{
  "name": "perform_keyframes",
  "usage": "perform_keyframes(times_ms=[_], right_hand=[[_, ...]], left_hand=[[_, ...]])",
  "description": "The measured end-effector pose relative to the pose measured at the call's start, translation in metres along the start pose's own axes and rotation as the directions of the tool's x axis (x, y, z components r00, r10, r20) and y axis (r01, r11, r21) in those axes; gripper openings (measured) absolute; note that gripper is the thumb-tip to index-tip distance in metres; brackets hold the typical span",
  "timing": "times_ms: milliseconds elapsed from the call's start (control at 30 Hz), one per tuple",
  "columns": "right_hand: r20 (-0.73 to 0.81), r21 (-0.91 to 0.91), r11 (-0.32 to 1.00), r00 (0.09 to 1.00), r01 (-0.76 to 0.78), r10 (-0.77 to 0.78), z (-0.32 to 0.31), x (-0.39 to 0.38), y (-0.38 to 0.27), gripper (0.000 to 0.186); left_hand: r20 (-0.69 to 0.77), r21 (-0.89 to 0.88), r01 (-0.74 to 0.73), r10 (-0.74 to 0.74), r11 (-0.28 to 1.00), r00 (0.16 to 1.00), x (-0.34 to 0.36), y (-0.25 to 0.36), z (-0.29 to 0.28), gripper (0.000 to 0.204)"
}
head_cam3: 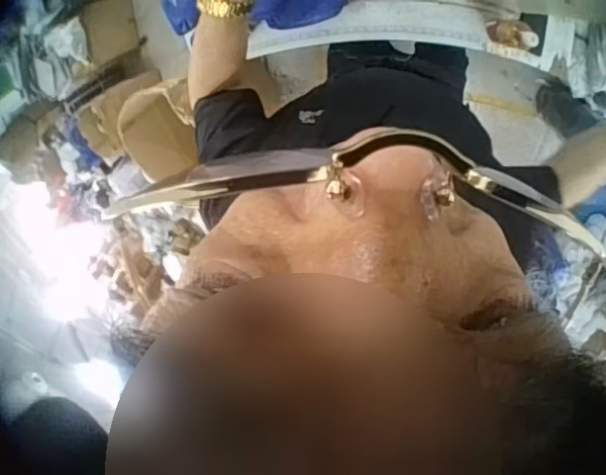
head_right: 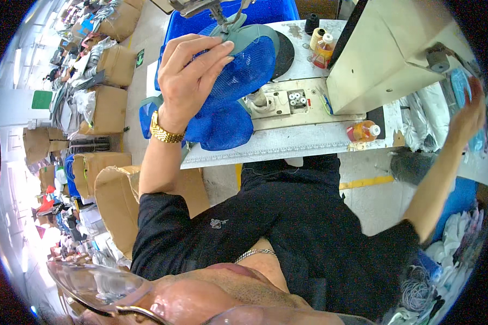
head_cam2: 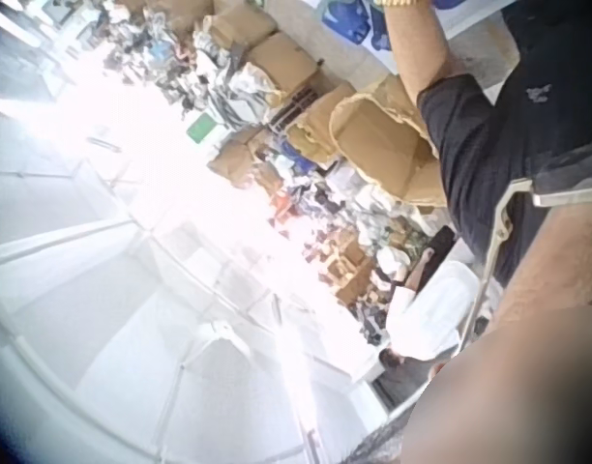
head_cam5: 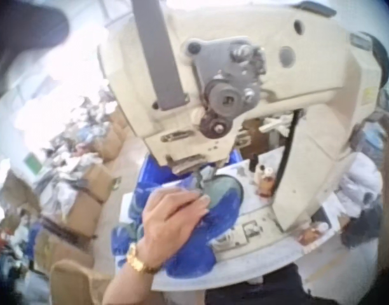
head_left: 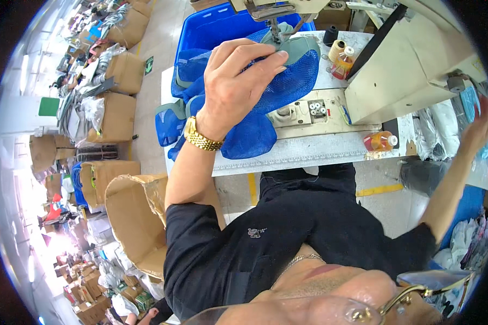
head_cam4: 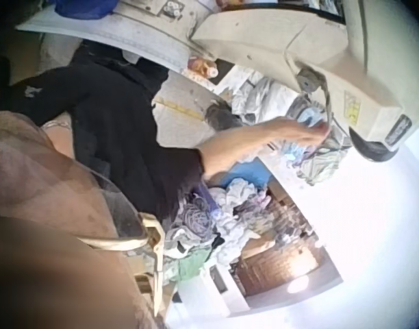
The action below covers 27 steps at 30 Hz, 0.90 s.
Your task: Sewing together mesh and synthetic leather components to assemble a shoe upper using an industrial sewing machine.
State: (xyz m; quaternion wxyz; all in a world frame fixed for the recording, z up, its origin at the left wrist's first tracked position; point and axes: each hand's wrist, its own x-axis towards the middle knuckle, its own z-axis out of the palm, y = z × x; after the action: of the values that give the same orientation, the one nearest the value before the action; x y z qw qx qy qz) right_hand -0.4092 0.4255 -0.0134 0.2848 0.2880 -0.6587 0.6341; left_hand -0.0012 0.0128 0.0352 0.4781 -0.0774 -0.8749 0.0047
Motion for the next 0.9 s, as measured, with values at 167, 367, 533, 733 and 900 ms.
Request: perform_keyframes(times_ms=[167, 367, 533, 733, 900], right_hand=[[0.447, 0.3, 0.93, 0.892, -0.213, 0.06, 0.15, -0.161, -0.135, 0.041], [0.932, 0.317, 0.52, 0.361, -0.793, -0.017, 0.277, -0.169, -0.182, 0.035], [0.949, 0.301, -0.11, 0.309, -0.947, -0.058, 0.296, -0.183, -0.201, 0.029], [0.901, 0.43, -0.138, 0.434, -0.892, -0.001, 0.301, -0.188, -0.215, 0.024], [0.824, 0.452, 0.453, 0.554, -0.769, 0.119, 0.293, -0.182, -0.215, 0.018]], left_hand=[[0.121, -0.056, -0.055, 0.062, 0.997, 0.991, -0.007, -0.009, -0.018, 0.027], [0.218, 0.013, 0.021, -0.023, 1.0, 0.976, 0.003, 0.006, -0.036, 0.024], [0.088, -0.007, 0.288, -0.287, 0.957, 0.954, -0.004, 0.018, -0.024, 0.026], [0.009, 0.024, 0.312, -0.312, 0.95, 0.95, -0.001, 0.022, -0.013, 0.021], [-0.019, 0.11, 0.177, -0.176, 0.978, 0.984, -0.017, 0.015, -0.004, 0.022]])
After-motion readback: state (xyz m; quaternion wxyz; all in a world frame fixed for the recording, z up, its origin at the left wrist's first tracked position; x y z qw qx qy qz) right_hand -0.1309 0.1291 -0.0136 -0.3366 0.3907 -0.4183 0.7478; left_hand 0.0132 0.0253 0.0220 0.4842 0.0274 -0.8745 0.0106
